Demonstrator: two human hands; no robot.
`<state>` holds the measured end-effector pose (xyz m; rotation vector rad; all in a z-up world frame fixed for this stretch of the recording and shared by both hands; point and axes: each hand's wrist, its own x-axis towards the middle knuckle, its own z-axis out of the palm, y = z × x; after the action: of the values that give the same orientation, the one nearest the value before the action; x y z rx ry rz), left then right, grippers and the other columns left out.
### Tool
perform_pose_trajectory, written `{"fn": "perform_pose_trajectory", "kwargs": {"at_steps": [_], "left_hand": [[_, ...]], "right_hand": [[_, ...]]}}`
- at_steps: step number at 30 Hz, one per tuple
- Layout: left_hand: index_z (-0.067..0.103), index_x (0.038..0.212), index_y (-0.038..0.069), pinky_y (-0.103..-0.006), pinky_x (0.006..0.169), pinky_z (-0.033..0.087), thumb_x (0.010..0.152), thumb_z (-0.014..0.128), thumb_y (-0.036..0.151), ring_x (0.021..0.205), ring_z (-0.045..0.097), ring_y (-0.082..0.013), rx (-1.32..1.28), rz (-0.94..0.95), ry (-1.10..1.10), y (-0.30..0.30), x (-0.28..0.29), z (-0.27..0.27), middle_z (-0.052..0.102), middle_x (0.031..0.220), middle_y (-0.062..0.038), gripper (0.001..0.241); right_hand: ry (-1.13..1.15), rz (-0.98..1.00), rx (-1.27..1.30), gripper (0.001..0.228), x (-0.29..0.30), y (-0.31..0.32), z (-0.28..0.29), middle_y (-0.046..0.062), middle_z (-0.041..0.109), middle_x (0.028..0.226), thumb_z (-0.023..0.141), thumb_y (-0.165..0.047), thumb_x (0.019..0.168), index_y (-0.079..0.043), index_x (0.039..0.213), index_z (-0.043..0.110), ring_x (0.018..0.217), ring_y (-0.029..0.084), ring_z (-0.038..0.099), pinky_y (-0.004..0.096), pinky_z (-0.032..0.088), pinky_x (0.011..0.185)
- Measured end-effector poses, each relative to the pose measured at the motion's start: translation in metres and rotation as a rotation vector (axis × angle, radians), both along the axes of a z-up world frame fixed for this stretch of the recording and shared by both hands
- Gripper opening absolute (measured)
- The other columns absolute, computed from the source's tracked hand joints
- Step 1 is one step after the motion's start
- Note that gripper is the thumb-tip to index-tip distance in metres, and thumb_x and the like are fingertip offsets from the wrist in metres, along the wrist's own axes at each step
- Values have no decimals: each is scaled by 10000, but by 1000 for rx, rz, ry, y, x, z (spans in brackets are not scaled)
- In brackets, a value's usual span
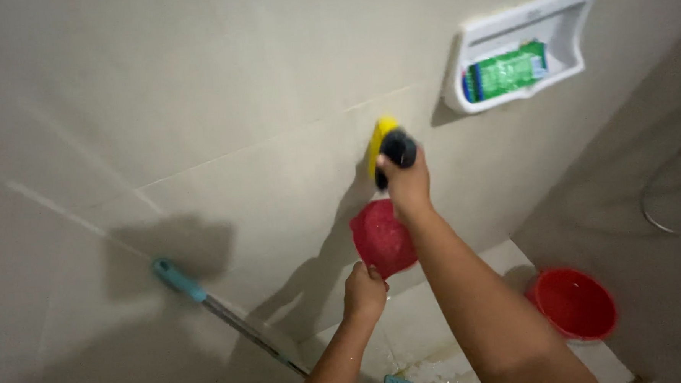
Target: The person scrubs a tiled bathroom wall using a yellow sponge and a red cup of water. They repeatedly dip the sponge into the cup and wipe the wall, then briefly rinse the sponge under a handheld shower head before continuing to scrub.
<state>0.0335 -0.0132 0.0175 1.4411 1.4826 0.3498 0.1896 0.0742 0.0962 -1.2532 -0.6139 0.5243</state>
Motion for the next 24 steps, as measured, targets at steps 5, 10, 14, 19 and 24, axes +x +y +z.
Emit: {"fn": "perform_pose_trajectory", "kwargs": {"at_steps": [5,10,14,19,24], "left_hand": [[610,1054,14,-432,761,546,1063,446,265,776,726,-276,34,-96,62,-9,19,-20,735,877,-169,301],[601,1051,1,-452,803,549,1047,472,261,838,742,-302,-47,-189,93,-27,48,-39,732,928,-181,290],[613,1094,31,-517,852,526,1017,502,275,964,684,-406,51,-282,198,-40,76,-74,699,1031,-205,279],[639,1080,31,-546,894,510,988,537,298,1039,653,-467,150,-308,204,-64,111,-96,704,1086,-249,300],[610,1081,45,-534,874,530,1008,502,317,1016,674,-447,-5,-290,205,-87,144,-68,698,1078,-238,302]], "right_hand": [[272,52,-143,405,21,-50,-55,106,698,1126,745,-63,869,-26,1248,609,1019,238,671,393,550,921],[404,-4,-410,397,52,-98,-88,118,716,1073,757,-91,867,-35,1236,622,980,243,695,380,563,896],[377,-7,-492,406,88,-125,-133,111,722,1014,789,-57,808,-38,1189,649,888,248,686,403,575,797],[419,-47,-595,424,130,-150,-180,105,722,1022,790,-61,804,-70,1201,642,875,262,672,416,566,775],[398,117,-779,474,151,-164,-199,143,711,1044,783,-67,795,-41,1235,609,906,290,687,457,582,769]]}}
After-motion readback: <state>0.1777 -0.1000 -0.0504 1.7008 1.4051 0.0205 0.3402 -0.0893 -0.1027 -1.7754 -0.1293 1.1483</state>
